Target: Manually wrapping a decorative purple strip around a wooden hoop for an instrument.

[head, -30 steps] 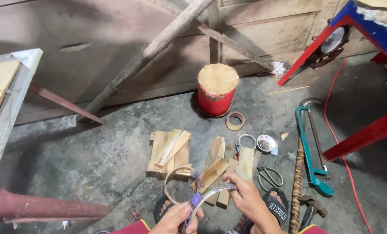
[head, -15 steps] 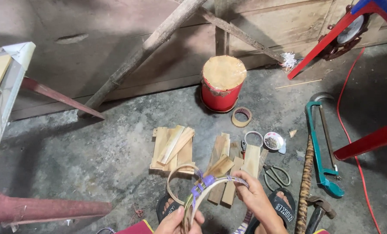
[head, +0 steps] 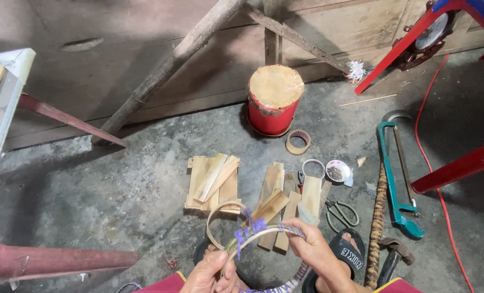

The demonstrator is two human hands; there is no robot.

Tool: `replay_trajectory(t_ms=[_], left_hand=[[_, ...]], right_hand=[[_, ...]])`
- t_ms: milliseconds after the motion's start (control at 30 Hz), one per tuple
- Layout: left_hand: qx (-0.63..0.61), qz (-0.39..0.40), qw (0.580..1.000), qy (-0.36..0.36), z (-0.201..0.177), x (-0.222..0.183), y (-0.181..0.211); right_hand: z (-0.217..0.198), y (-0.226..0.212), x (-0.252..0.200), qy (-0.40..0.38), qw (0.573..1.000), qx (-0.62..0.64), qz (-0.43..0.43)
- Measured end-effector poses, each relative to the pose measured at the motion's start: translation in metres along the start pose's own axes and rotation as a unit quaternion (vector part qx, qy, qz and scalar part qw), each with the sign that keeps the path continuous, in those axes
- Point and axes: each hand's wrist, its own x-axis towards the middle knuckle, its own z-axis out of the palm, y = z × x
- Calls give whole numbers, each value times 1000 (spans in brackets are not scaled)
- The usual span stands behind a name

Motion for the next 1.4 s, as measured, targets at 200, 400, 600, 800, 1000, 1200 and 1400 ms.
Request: replay_trajectory(t_ms=[200, 400, 600, 800, 1000, 1200, 1400], left_hand=[[31, 50, 994, 95, -21, 2, -15], [165, -125, 972, -115, 13, -11, 20], [51, -66, 994, -69, 17, -18, 11], [-20, -125, 990, -61, 20, -29, 3], [10, -104, 988, -118, -11, -4, -11], [-79, -84, 992, -48, -5, 6, -29], [18, -17, 991, -134, 8, 0, -25]], right_hand=[[0, -10, -9, -32, 996, -42, -65], [-1, -38, -14, -101, 974, -147, -142], [-10, -39, -22, -112, 954, -219, -171], [-11, -35, -22, -113, 962, -178, -172], [-12, -29, -25, -116, 968, -170, -145], [-17, -33, -15, -92, 980, -141, -111], [-13, -46, -21, 34, 943, -252, -216]])
